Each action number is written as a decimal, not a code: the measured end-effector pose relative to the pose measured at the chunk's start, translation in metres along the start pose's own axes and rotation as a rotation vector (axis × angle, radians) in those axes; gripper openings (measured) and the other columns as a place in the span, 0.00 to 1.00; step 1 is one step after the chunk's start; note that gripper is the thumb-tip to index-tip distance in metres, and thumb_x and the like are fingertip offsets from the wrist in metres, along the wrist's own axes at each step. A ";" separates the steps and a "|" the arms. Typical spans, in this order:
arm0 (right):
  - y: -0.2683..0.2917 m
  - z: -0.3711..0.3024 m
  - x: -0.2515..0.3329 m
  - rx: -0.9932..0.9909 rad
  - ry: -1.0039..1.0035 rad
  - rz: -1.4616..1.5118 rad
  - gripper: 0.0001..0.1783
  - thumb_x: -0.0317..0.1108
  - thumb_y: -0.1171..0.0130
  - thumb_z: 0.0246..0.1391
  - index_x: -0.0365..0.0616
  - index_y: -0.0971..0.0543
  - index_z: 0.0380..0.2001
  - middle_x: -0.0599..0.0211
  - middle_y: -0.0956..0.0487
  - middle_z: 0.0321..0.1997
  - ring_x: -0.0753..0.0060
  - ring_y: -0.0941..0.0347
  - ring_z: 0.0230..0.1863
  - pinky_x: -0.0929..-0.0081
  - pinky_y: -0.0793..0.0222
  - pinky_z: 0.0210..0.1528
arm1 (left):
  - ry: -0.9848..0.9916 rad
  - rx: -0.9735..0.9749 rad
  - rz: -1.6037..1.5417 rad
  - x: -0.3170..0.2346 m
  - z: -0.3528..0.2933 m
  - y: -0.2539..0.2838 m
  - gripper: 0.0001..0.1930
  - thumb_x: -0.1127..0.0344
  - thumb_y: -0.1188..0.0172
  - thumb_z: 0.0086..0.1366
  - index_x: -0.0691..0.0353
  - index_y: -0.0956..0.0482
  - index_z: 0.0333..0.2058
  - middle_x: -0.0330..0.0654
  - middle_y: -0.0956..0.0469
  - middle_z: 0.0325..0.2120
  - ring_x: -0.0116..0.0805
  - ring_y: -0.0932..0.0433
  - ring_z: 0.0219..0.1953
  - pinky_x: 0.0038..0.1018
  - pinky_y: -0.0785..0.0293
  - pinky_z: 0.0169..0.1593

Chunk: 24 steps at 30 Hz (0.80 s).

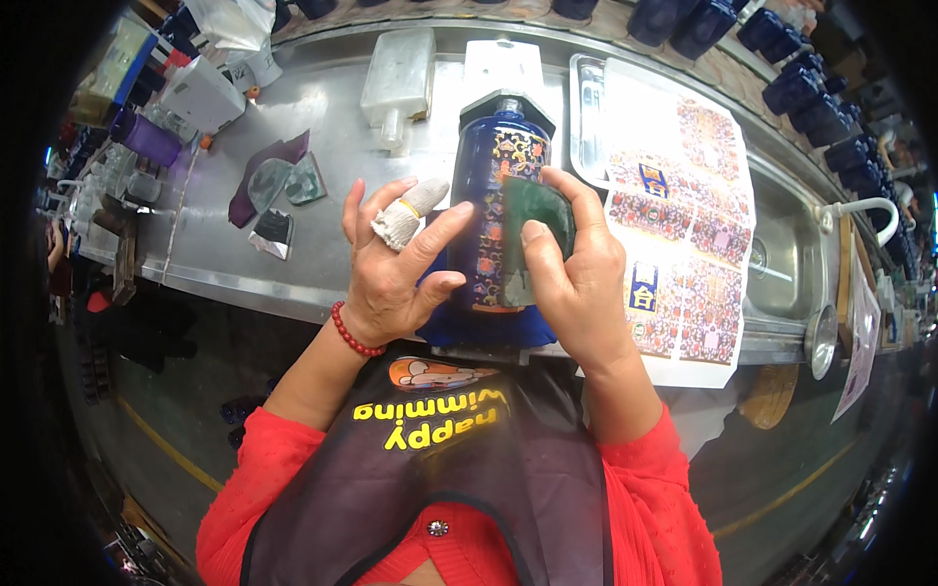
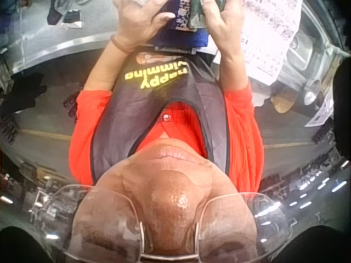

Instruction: The person applies decorative stickers to a dark blue bottle. They peel stickers from a sheet, position them on the bottle, and smooth them with a green tool. The person repeats this process for multiple stickers, adjusting placement and smoothing edges.

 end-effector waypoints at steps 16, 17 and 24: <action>0.009 -0.007 -0.005 0.000 -0.023 -0.104 0.25 0.25 0.45 0.59 0.34 0.28 0.60 0.54 0.20 0.46 0.69 0.23 0.45 0.71 0.28 0.50 | -0.045 -0.020 0.074 -0.004 0.019 -0.004 0.25 0.39 0.48 0.70 0.48 0.16 0.54 0.48 0.21 0.54 0.46 0.35 0.63 0.52 0.63 0.73; 0.009 -0.008 -0.007 0.004 -0.058 -0.090 0.25 0.25 0.45 0.59 0.34 0.28 0.60 0.54 0.21 0.52 0.67 0.25 0.51 0.71 0.30 0.56 | -0.040 -0.022 0.070 -0.003 0.020 -0.004 0.25 0.39 0.48 0.70 0.48 0.16 0.54 0.48 0.21 0.54 0.46 0.35 0.63 0.52 0.62 0.73; 0.008 -0.011 -0.011 0.016 -0.112 -0.018 0.26 0.25 0.45 0.59 0.36 0.29 0.62 0.56 0.24 0.60 0.68 0.27 0.58 0.71 0.33 0.62 | -0.044 -0.060 0.014 0.000 0.022 -0.001 0.20 0.45 0.42 0.67 0.49 0.15 0.50 0.45 0.20 0.52 0.44 0.35 0.62 0.56 0.59 0.70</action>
Point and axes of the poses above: each hand's wrist, its own z-axis towards the middle knuckle, its own y-axis out of the back of the hand, x = y × z, the point moved 7 cm from there along z, towards the middle knuckle
